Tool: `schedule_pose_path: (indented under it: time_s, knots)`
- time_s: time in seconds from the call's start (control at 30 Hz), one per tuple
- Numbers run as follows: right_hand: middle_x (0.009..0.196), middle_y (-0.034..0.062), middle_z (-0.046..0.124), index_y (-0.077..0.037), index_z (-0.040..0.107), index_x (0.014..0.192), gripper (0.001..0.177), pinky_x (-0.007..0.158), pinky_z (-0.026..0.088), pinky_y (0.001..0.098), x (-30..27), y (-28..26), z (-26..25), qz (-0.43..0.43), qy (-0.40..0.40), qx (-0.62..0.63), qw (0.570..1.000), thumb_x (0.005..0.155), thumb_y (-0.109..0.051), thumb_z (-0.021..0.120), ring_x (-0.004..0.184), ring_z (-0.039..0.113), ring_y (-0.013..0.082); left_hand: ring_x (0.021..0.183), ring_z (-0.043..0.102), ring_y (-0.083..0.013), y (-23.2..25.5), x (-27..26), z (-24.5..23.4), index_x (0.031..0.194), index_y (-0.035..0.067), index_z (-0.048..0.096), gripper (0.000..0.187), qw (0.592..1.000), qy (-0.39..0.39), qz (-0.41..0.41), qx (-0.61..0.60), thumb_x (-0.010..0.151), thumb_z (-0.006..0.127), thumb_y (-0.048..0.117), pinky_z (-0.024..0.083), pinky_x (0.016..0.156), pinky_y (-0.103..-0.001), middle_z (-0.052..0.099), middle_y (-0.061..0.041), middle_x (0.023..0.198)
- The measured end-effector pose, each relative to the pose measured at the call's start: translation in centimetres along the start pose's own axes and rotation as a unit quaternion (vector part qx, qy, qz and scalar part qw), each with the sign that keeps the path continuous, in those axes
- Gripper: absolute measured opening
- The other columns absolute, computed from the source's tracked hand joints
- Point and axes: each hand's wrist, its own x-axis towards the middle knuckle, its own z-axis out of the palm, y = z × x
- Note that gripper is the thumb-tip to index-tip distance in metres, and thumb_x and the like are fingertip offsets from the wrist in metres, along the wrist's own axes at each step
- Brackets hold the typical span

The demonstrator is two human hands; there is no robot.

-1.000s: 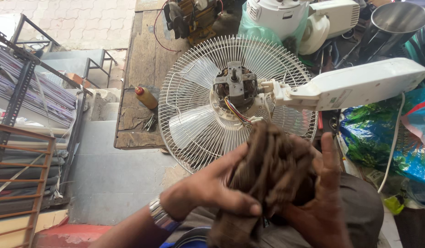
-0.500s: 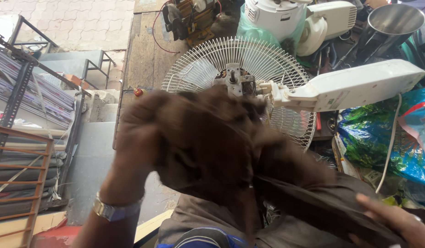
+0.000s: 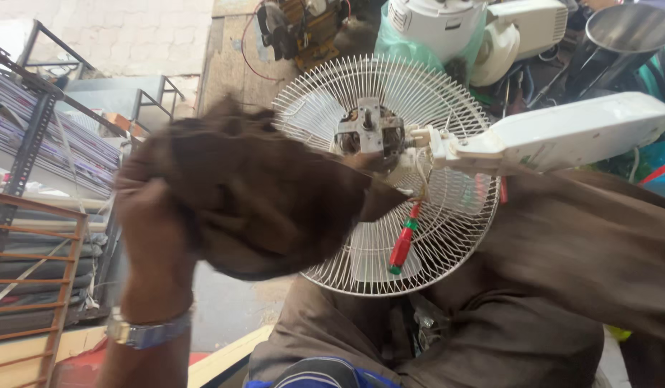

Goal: The person disassembles a fan motor, applies oil to the central shaft from a small bottle, cleans the metal housing with a dark cloth, and manipulates the internal wiring and motor components.

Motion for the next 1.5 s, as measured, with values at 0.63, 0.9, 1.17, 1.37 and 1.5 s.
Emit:
schedule_pose_path:
  time_s: [0.63, 0.9, 1.17, 1.37, 1.5]
  knots:
    - [0.119, 0.0198, 0.065, 0.007, 0.06, 0.134, 0.03, 0.107, 0.052, 0.0358, 0.4, 3.1, 1.8, -0.043, 0.105, -0.001, 0.994, 0.104, 0.008, 0.058, 0.11, 0.064, 0.0283, 0.14, 0.036, -0.0438, -10.1, -0.5, 3.0, 0.149, 0.012, 0.042, 0.082, 0.705, -0.184, 0.029, 0.684, 0.073, 0.072, 0.02, 0.027, 0.113, -0.061, 0.042, -0.025, 0.15]
    - [0.122, 0.0167, 0.064, 0.007, 0.061, 0.129, 0.024, 0.11, 0.05, 0.0323, 1.4, 6.3, 2.5, -0.066, 0.112, 0.105, 0.986, 0.108, 0.015, 0.052, 0.112, 0.061, 0.0254, 0.138, 0.037, -0.0482, -9.9, -1.5, 4.8, 0.132, 0.01, 0.06, 0.063, 0.693, -0.212, 0.106, 0.68, 0.075, 0.076, 0.029, 0.02, 0.114, -0.065, 0.052, -0.024, 0.14]
    - [0.117, 0.0172, 0.066, 0.007, 0.064, 0.127, 0.023, 0.102, 0.051, 0.0334, 0.8, 3.6, 0.5, -0.029, 0.104, 0.016, 0.994, 0.106, 0.003, 0.056, 0.106, 0.064, 0.0249, 0.109, 0.063, -0.0328, -10.0, -1.8, 4.8, 0.116, 0.007, 0.071, 0.035, 0.803, -0.149, 0.2, 0.542, 0.083, 0.07, -0.003, 0.055, 0.09, -0.043, 0.06, -0.015, 0.118]
    - [0.114, 0.0176, 0.068, 0.006, 0.065, 0.126, 0.026, 0.096, 0.051, 0.0343, -0.2, 2.0, -1.0, 0.009, 0.084, -0.013, 0.996, 0.105, -0.006, 0.058, 0.102, 0.066, 0.0245, 0.111, 0.063, -0.0311, -8.9, -0.8, 4.6, 0.106, 0.01, 0.074, 0.022, 0.791, -0.11, 0.271, 0.537, 0.087, 0.075, -0.001, 0.058, 0.089, -0.043, 0.061, -0.013, 0.12]
    - [0.111, 0.0179, 0.07, 0.006, 0.067, 0.125, 0.029, 0.092, 0.052, 0.0348, -0.8, -0.7, -1.6, 0.028, 0.058, -0.022, 0.998, 0.104, -0.012, 0.059, 0.099, 0.067, 0.0243, 0.117, 0.062, -0.0353, -8.5, 0.3, 4.5, 0.102, 0.008, 0.074, 0.023, 0.759, -0.205, 0.155, 0.598, 0.08, 0.075, 0.004, 0.057, 0.091, -0.041, 0.064, -0.013, 0.131]
